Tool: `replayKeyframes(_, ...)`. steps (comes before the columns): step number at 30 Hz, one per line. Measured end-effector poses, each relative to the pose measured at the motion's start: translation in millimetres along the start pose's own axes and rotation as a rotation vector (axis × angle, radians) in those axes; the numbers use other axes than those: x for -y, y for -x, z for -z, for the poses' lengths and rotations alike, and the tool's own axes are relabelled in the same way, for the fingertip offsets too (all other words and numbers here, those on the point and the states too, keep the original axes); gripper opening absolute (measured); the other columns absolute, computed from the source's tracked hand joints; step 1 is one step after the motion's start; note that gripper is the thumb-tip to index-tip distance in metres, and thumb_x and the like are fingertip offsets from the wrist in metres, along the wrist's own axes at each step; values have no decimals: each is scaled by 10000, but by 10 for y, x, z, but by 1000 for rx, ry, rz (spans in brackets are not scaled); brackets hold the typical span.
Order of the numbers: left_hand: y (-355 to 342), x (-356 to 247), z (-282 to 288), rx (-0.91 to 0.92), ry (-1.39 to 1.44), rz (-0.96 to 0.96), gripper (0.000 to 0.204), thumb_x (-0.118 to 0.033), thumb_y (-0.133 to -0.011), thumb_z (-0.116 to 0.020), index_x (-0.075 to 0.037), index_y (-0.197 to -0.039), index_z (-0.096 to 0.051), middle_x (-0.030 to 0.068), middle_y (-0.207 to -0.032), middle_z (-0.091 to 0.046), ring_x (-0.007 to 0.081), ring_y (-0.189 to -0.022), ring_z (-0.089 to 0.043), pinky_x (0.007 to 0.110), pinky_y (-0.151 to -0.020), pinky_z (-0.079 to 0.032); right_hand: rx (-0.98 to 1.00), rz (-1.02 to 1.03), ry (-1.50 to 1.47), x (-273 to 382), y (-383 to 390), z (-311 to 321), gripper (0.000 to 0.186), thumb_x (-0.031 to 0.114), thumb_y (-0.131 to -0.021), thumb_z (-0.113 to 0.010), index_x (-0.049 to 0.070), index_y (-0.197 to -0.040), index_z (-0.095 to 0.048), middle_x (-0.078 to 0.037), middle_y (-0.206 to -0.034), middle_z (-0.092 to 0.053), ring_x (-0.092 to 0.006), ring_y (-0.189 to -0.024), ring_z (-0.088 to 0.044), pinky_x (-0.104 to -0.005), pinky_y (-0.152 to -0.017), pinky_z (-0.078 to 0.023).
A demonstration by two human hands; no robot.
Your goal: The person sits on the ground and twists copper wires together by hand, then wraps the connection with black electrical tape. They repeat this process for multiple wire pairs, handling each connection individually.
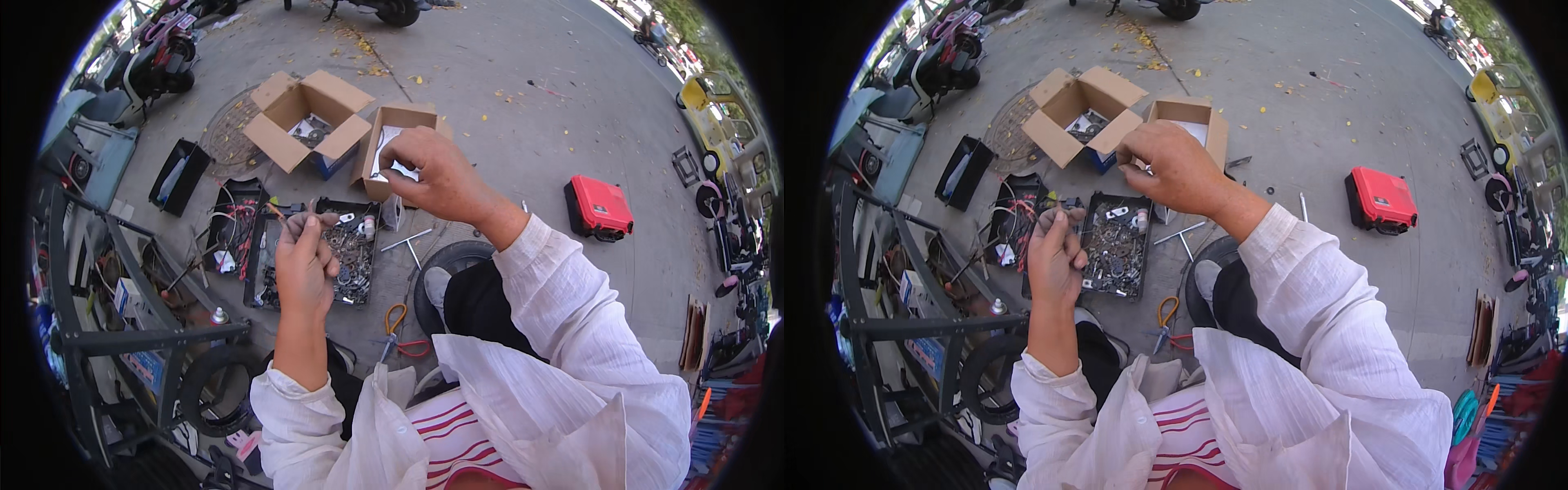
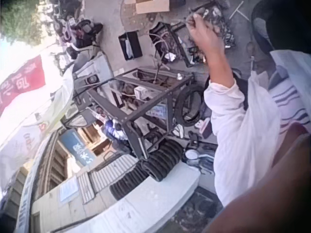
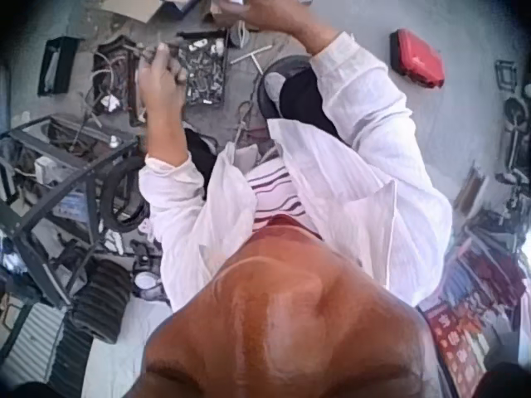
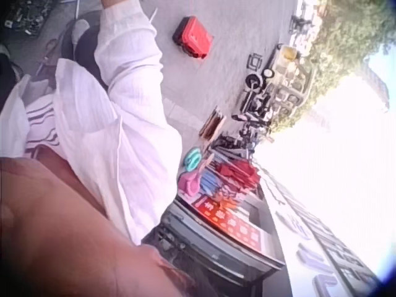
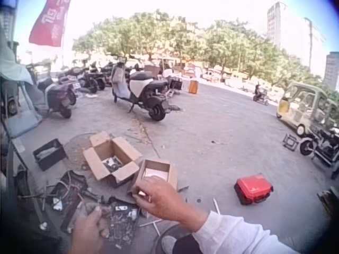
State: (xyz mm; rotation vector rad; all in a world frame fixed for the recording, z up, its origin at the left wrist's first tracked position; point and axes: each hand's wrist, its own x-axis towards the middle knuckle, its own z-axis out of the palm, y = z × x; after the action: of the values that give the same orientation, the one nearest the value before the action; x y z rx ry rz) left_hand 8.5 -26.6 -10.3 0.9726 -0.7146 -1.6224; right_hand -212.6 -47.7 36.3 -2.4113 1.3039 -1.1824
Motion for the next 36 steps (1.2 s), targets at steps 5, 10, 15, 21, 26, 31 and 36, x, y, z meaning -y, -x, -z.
replayKeyframes(5,23,72,7,101,15,70,59,-177,-967,-546,-118,-959,-542,65,-964,-659,33,-467,-333,216,-422,-371,135,43,-129,213,-4,-310,121,100,-750,-668,41,-823,-592,-112,-790,-598,-319,-795,-576,-417,-703,-447)
replayKeyframes(10,43,64,11,134,4,111,56,-181,-968,-545,-127,-957,-533,20,-868,-620,36,-457,-329,223,-403,-360,148,32,-111,247,11,-385,119,127,-763,-665,50,-830,-603,-106,-799,-611,-317,-808,-584,-414,-714,-453)
replayKeyframes(15,64,46,-56,171,15,113,61,-176,-968,-545,-122,-947,-526,-27,-742,-504,29,-455,-323,197,-380,-305,85,16,-80,262,17,-406,113,142,-770,-662,62,-834,-613,-100,-797,-623,-312,-809,-593,-410,-706,-460)
replayKeyframes(21,80,22,-40,174,13,158,56,-155,-961,-550,-112,-962,-514,-27,-730,-488,12,-464,-312,169,-377,-254,38,-6,-46,286,40,-435,110,147,-770,-664,70,-833,-619,-99,-793,-623,-312,-787,-588,-409,-693,-459)
replayKeyframes(26,82,26,-30,175,-33,134,77,-149,-950,-564,-101,-963,-506,-44,-699,-453,11,-470,-306,172,-378,-234,45,-53,-22,313,54,-434,94,125,-773,-656,73,-841,-617,-96,-810,-615,-310,-801,-583,-411,-696,-458)
replayKeyframes(31,108,21,-56,164,-114,118,91,-151,-947,-570,-90,-971,-507,-54,-691,-444,10,-473,-313,175,-385,-228,-76,-1,-50,324,20,-404,264,80,-772,-647,109,-1034,-659,-115,-894,-586,-306,-845,-565,-402,-727,-458)
replayKeyframes(36,138,30,-108,203,-174,138,108,-161,-954,-567,-84,-1012,-519,-74,-649,-422,8,-469,-321,175,-397,-229,-13,138,-52,358,27,-429,448,89,-779,-660,142,-1223,-633,-126,-930,-567,-302,-875,-542,-390,-760,-452)
